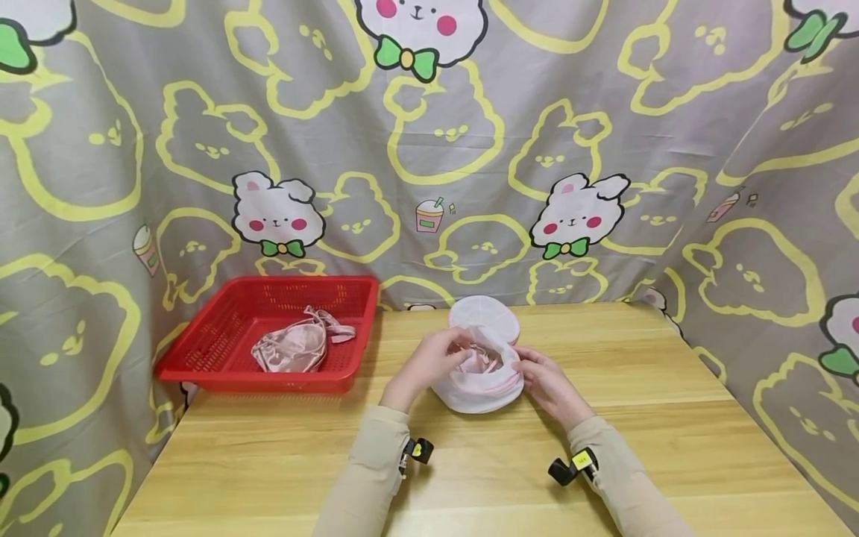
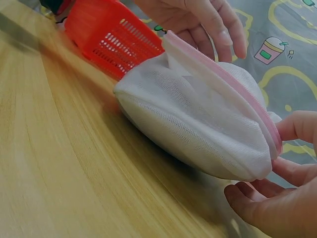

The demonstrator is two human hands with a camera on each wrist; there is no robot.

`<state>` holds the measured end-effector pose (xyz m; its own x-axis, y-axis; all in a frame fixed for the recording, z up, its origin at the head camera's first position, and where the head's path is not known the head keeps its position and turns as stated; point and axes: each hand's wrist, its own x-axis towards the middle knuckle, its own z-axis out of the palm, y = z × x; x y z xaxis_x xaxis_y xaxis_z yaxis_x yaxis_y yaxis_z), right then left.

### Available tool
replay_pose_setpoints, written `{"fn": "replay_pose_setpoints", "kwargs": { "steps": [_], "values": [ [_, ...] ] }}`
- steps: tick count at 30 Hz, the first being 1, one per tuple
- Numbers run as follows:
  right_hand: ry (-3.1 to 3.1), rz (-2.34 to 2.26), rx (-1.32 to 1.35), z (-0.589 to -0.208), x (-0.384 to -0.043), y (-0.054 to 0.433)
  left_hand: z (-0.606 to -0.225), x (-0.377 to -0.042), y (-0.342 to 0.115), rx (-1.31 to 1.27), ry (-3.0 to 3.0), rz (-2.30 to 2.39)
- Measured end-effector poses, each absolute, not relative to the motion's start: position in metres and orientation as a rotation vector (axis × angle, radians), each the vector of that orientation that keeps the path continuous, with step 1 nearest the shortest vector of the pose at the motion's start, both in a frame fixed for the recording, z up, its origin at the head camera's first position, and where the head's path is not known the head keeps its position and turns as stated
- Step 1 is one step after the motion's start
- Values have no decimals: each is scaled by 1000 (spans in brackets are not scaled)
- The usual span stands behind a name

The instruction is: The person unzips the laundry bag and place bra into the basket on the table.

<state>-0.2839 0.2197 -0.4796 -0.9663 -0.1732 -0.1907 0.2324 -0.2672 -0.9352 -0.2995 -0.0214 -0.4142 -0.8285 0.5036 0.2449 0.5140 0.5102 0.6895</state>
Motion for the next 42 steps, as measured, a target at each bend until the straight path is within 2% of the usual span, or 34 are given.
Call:
{"fn": "replay_pose_setpoints", "kwargs": {
  "steps": [16, 31, 42],
  "values": [
    [1770, -2283, 71, -478, -284, 218, -436, -298, -4, -935, -2815, -1007],
    [1762, -2282, 107, -481, -284, 219, -438, -293, 1, -982, -2973, -890],
    [1829, -2252, 74, -477, -283, 219, -441, -289, 8, -881, -2989, -734]
  ]
}}
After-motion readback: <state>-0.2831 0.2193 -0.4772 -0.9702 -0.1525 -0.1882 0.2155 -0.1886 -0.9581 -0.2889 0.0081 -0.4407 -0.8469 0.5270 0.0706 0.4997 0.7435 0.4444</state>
